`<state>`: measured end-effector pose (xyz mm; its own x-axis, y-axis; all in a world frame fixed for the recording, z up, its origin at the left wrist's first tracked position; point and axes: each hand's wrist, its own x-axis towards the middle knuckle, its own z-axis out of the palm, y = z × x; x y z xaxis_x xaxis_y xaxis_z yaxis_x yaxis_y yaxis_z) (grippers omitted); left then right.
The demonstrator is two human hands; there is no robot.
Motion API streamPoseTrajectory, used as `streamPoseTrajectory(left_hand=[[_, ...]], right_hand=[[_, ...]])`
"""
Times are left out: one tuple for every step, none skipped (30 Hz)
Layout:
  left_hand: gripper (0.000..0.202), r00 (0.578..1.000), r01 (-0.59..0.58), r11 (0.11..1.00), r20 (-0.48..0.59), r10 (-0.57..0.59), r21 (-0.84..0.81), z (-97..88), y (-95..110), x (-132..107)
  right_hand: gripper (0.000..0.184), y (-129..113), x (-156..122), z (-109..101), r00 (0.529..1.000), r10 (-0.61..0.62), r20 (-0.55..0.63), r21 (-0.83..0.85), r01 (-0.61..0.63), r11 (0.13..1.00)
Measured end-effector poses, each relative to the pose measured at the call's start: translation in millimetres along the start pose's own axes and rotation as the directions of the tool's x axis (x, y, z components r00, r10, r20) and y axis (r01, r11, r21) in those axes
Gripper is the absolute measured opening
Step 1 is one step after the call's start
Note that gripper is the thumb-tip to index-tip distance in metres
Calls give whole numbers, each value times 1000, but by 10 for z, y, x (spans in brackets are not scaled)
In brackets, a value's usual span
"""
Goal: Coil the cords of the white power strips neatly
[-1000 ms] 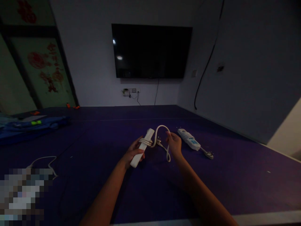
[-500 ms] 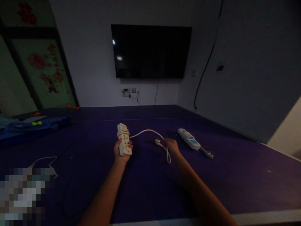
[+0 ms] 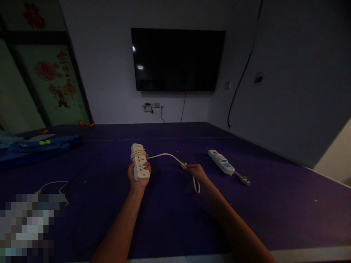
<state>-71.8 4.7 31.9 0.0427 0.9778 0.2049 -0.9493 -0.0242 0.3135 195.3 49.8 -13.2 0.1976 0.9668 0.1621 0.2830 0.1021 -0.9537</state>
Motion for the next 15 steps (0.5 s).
streamPoseTrajectory(left_hand=[[47,1000,-1,1000,10,1,-6,2,9,-3],[48,1000,0,1000,22,0,-10,4,16,-5],[49,999,5,1000,35,-4,-12,5,22,-6],[50,999,11,1000,48,-11,-11,7,27,-7],[50,998,17,1000,58,-17,-6,9,30,-7],[51,998,21,1000,66,-21,4,11,33,-7],[51,997,23,1000,69,-24,17,14,35,-6],[51,997,24,999,69,-27,34,18,37,-4],[51,997,25,998,67,-28,52,22,37,-3],[51,998,25,997,63,-30,70,27,36,-3],[51,998,26,996,59,-31,86,33,34,-2],[51,998,26,994,56,-32,102,38,29,-2],[50,998,24,993,53,-30,119,44,23,-2],[49,998,19,990,50,-26,137,50,14,-2],[48,999,12,988,47,-20,156,55,3,-2]], right_hand=[[18,-1,-7,3,1000,-8,16,-7,8,1000],[18,-4,-16,7,999,-18,31,-13,19,1000],[19,-8,-27,11,999,-29,46,-18,30,999],[19,-15,-38,14,997,-41,60,-22,43,999],[20,-24,-50,17,996,-56,72,-25,58,998],[20,-36,-61,18,994,-73,82,-27,76,997],[21,-52,-69,17,992,-92,90,-28,95,995],[21,-71,-76,13,989,-113,94,-29,116,993],[22,-93,-79,7,987,-134,91,-32,137,990],[24,-118,-80,-2,985,-153,80,-38,157,987],[26,-146,-79,-13,984,-171,60,-45,173,984],[28,-177,-79,-26,983,-181,34,-53,183,982],[31,-211,-82,-39,981,-196,-10,-64,195,979],[33,-247,-88,-52,972,-227,-67,-87,221,971],[35,-286,-100,-63,951,-281,-127,-128,265,956]])
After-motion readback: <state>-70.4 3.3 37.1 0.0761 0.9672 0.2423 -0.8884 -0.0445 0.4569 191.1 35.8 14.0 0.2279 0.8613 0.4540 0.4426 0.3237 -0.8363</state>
